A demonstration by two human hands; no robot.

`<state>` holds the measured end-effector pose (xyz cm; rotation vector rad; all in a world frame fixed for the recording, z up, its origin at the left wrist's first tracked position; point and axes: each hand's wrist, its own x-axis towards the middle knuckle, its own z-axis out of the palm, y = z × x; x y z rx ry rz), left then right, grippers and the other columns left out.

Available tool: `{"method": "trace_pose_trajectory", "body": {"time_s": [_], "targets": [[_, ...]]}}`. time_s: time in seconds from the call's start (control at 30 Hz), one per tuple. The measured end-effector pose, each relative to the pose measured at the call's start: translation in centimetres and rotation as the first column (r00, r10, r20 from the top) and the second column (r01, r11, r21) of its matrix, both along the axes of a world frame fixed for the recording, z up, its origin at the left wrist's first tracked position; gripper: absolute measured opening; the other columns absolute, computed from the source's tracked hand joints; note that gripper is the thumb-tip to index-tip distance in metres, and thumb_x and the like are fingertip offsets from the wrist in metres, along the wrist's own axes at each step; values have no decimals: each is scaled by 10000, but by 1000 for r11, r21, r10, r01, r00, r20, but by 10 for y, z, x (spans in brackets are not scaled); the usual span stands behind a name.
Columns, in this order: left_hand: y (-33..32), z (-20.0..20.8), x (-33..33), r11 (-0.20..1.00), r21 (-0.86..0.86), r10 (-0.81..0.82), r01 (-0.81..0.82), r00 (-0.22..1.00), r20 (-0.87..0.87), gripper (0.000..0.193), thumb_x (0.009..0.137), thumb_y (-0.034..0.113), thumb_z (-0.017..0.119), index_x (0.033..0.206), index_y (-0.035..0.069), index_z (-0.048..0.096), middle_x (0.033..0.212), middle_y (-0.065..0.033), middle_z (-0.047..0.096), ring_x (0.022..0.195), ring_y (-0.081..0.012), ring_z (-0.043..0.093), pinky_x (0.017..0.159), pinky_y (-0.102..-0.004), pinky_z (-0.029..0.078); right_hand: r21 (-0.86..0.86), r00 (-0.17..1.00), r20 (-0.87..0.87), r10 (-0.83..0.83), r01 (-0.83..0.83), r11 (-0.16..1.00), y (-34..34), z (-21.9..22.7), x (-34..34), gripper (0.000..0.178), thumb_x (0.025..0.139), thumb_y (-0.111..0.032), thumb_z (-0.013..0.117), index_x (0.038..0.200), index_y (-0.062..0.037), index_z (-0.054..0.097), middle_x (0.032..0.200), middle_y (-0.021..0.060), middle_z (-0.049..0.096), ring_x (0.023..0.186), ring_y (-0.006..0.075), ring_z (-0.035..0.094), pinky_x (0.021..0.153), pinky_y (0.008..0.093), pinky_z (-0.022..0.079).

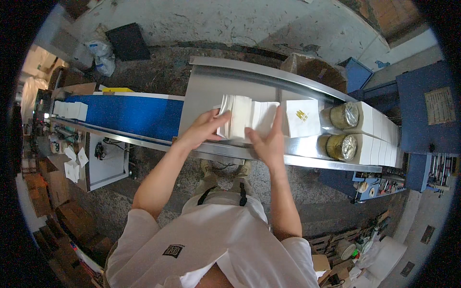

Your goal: Packing stacks of manufactured napkins into shipping boxes from a production line.

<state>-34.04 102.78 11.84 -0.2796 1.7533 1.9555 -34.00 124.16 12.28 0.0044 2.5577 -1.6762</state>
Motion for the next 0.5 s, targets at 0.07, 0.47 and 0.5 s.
{"method": "trace_pose_trajectory", "body": {"time_s": [0.07,0.47,0.5], "targets": [[10,-8,-2,999,-39,-22,18,994,-107,791,818,589,662,1305,-13,499,1175,-155,628,1071,-247,618,897,-359,494,141,994,-105,40,-25,990,-10,-6,4,1017,755,-170,784,1496,32,118,1141,331,605,1027,397,642,868,421,511],[0,-32,-3,986,-151,54,-70,993,-102,363,834,184,632,1108,-47,573,915,-150,673,788,-173,651,663,-299,517,-48,978,-208,28,-39,998,-12,-13,-3,936,752,-35,742,1486,27,166,1239,308,565,1083,323,622,871,382,516],[-5,-35,-2,975,-201,64,-90,989,-132,313,839,140,603,1090,-46,580,917,-144,671,790,-163,649,656,-294,514,-87,985,-170,-3,-12,996,-8,-15,-4,926,752,-21,734,1485,32,171,1254,305,551,1092,316,613,872,375,517]]}}
